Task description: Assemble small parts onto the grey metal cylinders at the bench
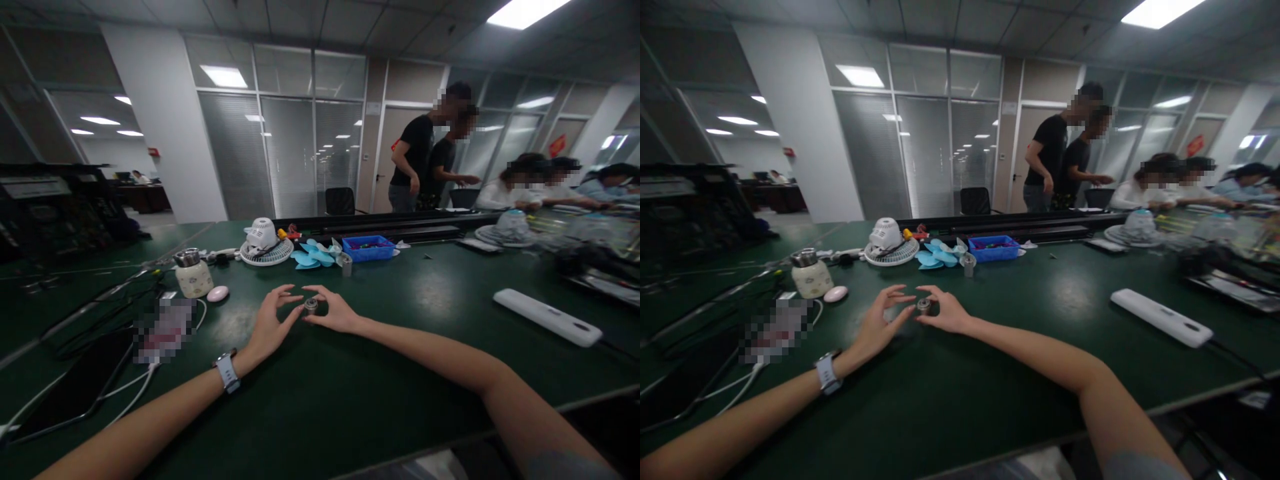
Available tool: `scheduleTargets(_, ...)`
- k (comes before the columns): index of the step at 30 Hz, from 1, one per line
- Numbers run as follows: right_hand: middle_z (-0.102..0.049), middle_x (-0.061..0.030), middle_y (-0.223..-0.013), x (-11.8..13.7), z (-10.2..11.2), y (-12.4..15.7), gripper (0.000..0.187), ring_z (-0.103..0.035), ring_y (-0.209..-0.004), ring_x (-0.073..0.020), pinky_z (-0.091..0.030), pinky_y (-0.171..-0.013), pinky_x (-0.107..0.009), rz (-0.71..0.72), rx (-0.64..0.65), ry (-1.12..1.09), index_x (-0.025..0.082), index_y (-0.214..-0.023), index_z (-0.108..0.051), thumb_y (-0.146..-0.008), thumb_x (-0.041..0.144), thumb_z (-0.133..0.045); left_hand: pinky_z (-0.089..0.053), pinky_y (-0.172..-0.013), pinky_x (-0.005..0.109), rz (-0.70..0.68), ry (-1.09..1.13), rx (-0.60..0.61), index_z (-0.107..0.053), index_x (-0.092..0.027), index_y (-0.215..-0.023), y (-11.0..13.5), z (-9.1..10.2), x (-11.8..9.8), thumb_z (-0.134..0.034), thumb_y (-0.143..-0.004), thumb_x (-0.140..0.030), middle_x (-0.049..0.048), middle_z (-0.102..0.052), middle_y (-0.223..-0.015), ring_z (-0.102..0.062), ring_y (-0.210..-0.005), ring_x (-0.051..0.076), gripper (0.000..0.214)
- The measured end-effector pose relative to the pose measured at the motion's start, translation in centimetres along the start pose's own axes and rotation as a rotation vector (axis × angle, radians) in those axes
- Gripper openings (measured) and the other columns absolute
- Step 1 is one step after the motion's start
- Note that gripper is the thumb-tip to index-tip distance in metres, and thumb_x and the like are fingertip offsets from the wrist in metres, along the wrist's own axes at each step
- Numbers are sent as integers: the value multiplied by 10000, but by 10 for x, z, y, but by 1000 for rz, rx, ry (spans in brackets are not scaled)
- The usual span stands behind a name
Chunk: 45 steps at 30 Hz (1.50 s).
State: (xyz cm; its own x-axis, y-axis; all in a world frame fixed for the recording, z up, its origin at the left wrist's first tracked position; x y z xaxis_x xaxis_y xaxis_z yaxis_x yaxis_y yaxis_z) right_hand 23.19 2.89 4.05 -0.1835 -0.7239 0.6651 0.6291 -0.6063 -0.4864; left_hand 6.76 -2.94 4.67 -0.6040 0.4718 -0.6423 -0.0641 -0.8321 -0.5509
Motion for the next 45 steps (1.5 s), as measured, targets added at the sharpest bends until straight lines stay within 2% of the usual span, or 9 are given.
scheduleTargets(4, -677, -68, -1082, -5, -3, 5, 698, -656, -1019, -199, -495, -926, -382, -33, -49, -123, 206, -1326, -413, -718, 292, -746, -383, -1026, 445, -26, -18, 38, -422, -233, -1295, -11, -11, -8, -585, -851, -384, 87, -677, -1168, -555, -1200, 229, 496)
scheduleTargets(8, -659, -75, -1124, -7, -6, 7, 630, -640, -1059, -200, -486, -957, -391, -14, -72, -171, 207, -1273, -453, -718, 279, -741, -422, -981, 428, 27, -10, 23, -448, -225, -1246, -22, -16, -14, -622, -815, -347, 66, -721, -1021, -613, -1119, 234, 480)
scheduleTargets(14, -663, -70, -1106, -8, -6, 8, 584, -656, -998, -194, -510, -912, -374, -25, -63, -165, 199, -1245, -473, -732, 290, -735, -470, -902, 387, 59, 20, -30, -479, -214, -1086, -28, -9, -22, -642, -792, -357, 42, -735, -908, -675, -989, 224, 365)
scheduleTargets(20, -652, -65, -1100, -2, -4, 9, 537, -653, -966, -183, -511, -910, -367, -31, -65, -109, 195, -1219, -517, -741, 311, -731, -476, -896, 397, 141, 36, -108, -439, -231, -1084, -15, 10, 11, -648, -781, -427, 30, -742, -888, -688, -969, 227, 417)
scheduleTargets(25, -645, -62, -1108, -1, -3, 10, 471, -641, -963, -184, -516, -870, -345, -26, -43, -9, 198, -1189, -554, -765, 337, -707, -471, -886, 403, 255, -4, 112, -446, -239, -1061, -1, -1, 41, -659, -760, -408, 21, -763, -867, -693, -957, 232, 406)
scheduleTargets(34, -639, -60, -1127, 1, -2, 12, 502, -632, -948, -181, -503, -799, -308, -55, 19, 117, 210, -1241, -512, -790, 336, -693, -454, -888, 398, 229, -29, 172, -459, -245, -1079, -3, -5, 41, -631, -768, -432, 21, -764, -911, -687, -975, 229, 402)
scheduleTargets(38, -647, -65, -1113, 4, -5, 15, 516, -634, -932, -192, -497, -809, -329, -60, 25, 168, 211, -1272, -499, -813, 363, -676, -476, -846, 384, 246, -12, 130, -456, -235, -1118, -2, -3, 38, -620, -769, -483, 46, -749, -963, -684, -962, 237, 459)
scheduleTargets(41, -649, -60, -1130, 5, 0, 16, 521, -625, -965, -205, -474, -878, -361, -45, -86, 254, 228, -1304, -487, -830, 357, -661, -486, -819, 397, 312, -13, 37, -440, -210, -1160, -2, 1, 36, -547, -802, -547, 92, -723, -1034, -684, -922, 248, 503)
scheduleTargets(45, -641, -85, -1167, -15, 38, 10, 519, -611, -1004, -233, -455, -910, -395, -81, -468, 399, 220, -1343, -459, -875, 404, -586, -473, -850, 423, 385, -17, -67, -424, -183, -1189, -3, 4, 41, -459, -840, -569, 124, -698, -1070, -655, -992, 269, 522)
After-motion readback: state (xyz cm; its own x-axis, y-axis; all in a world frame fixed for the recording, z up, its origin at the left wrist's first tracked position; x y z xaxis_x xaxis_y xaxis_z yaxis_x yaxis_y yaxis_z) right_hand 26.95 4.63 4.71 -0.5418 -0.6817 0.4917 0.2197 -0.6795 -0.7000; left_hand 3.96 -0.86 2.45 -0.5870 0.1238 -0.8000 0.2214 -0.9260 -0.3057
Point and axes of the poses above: each hand's wrist, its own y-axis away from the middle knuckle, its own z-axis out of the back of the hand, x = y × z, the point moved 4 cm from there along -y, towards the middle knuckle
